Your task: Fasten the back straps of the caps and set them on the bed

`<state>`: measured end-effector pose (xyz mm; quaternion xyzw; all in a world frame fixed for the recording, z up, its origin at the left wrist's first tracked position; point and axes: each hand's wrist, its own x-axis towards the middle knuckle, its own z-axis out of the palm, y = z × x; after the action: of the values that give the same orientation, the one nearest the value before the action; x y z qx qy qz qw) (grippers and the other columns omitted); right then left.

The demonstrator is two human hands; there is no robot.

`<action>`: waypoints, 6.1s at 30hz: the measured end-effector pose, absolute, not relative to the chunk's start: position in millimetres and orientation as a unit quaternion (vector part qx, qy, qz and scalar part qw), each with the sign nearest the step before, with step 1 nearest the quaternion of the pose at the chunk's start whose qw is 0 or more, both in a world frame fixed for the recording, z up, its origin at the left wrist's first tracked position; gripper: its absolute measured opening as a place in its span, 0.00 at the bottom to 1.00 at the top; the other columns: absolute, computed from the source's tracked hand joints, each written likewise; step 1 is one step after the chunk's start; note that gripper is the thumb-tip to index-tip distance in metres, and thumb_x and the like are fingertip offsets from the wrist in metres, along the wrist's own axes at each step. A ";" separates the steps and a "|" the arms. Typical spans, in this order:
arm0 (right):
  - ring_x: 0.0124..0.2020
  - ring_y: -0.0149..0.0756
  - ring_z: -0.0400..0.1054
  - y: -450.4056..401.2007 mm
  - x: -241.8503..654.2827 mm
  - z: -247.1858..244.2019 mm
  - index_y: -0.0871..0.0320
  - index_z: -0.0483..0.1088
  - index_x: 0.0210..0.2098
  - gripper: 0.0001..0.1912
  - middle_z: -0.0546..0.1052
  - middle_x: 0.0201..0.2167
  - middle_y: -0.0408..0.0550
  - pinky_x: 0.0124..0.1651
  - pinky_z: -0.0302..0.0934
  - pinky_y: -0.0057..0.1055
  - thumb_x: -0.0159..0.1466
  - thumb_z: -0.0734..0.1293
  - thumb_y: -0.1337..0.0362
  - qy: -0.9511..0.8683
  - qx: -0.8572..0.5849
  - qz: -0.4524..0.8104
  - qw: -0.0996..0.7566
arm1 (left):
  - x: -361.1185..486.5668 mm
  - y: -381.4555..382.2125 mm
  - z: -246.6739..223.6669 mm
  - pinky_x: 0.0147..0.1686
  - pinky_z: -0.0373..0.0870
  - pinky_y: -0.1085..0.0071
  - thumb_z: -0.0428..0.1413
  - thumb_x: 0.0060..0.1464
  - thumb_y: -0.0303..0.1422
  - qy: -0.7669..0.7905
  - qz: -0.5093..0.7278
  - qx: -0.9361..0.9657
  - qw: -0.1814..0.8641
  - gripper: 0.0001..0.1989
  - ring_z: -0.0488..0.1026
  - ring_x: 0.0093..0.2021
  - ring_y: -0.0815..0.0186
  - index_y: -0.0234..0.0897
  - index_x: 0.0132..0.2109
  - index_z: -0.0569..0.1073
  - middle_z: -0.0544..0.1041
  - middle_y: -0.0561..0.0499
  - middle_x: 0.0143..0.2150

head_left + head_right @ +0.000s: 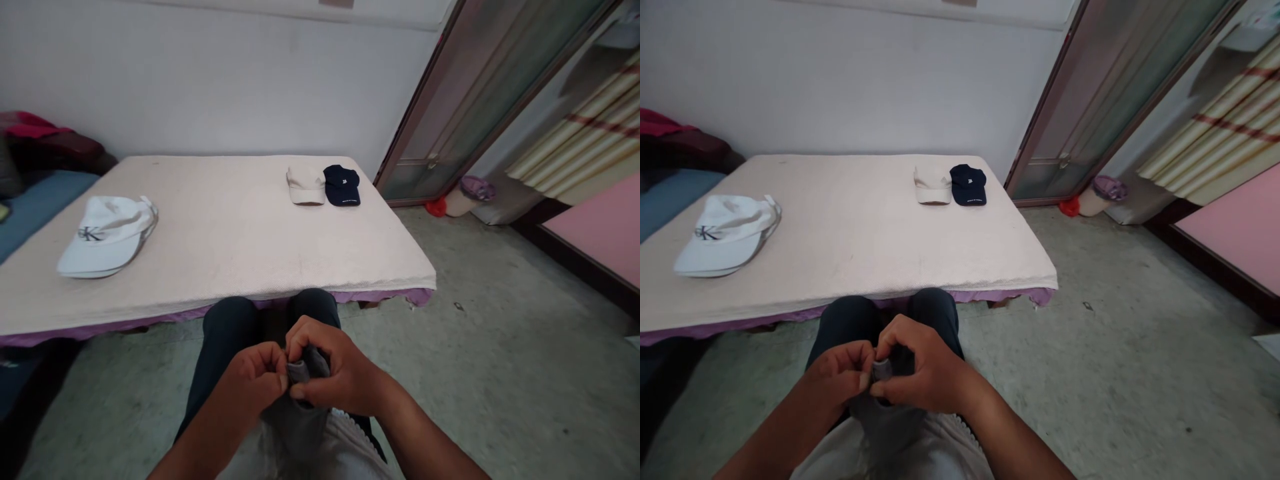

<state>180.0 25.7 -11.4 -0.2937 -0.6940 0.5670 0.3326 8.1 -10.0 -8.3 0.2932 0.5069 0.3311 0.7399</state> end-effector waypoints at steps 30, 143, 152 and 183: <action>0.32 0.28 0.63 28.7 184.9 12.0 0.57 0.67 0.31 0.14 0.69 0.31 0.39 0.32 0.56 0.25 0.48 0.74 0.64 -0.734 -0.353 0.542 0.205 | 12.4 -15.5 -1.0 0.23 0.51 0.74 0.51 0.37 0.24 0.516 0.308 0.312 0.736 0.05 0.54 0.22 0.72 0.37 0.21 0.63 0.61 0.57 0.19; 0.22 0.27 0.63 83.3 182.2 -15.1 0.62 0.67 0.31 0.13 0.71 0.24 0.43 0.25 0.54 0.23 0.51 0.72 0.62 -0.304 -0.170 0.843 0.410 | -34.4 58.1 25.9 0.29 0.67 0.78 0.55 0.51 0.26 0.310 0.500 0.224 0.777 0.04 0.69 0.27 0.72 0.34 0.29 0.72 0.71 0.52 0.26; 0.23 0.28 0.62 84.1 179.9 -2.4 0.61 0.66 0.30 0.12 0.70 0.23 0.43 0.27 0.54 0.24 0.53 0.71 0.61 -0.292 -0.184 0.824 0.449 | -59.4 52.4 7.9 0.43 0.66 0.71 0.52 0.57 0.33 0.397 0.420 0.390 0.717 0.11 0.71 0.45 0.60 0.38 0.42 0.77 0.77 0.48 0.46; 0.24 0.27 0.60 89.7 169.9 -22.2 0.62 0.69 0.26 0.07 0.69 0.24 0.41 0.31 0.55 0.25 0.52 0.70 0.64 -0.242 -0.225 0.805 0.492 | -46.2 39.0 -6.8 0.46 0.71 0.65 0.58 0.49 0.31 0.328 0.476 0.140 0.804 0.07 0.78 0.40 0.57 0.38 0.35 0.80 0.82 0.49 0.31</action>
<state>169.9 89.7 -22.2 -0.2254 -0.2421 0.8052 0.4922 -46.2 39.0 -6.8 0.1403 0.3281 0.4756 0.8040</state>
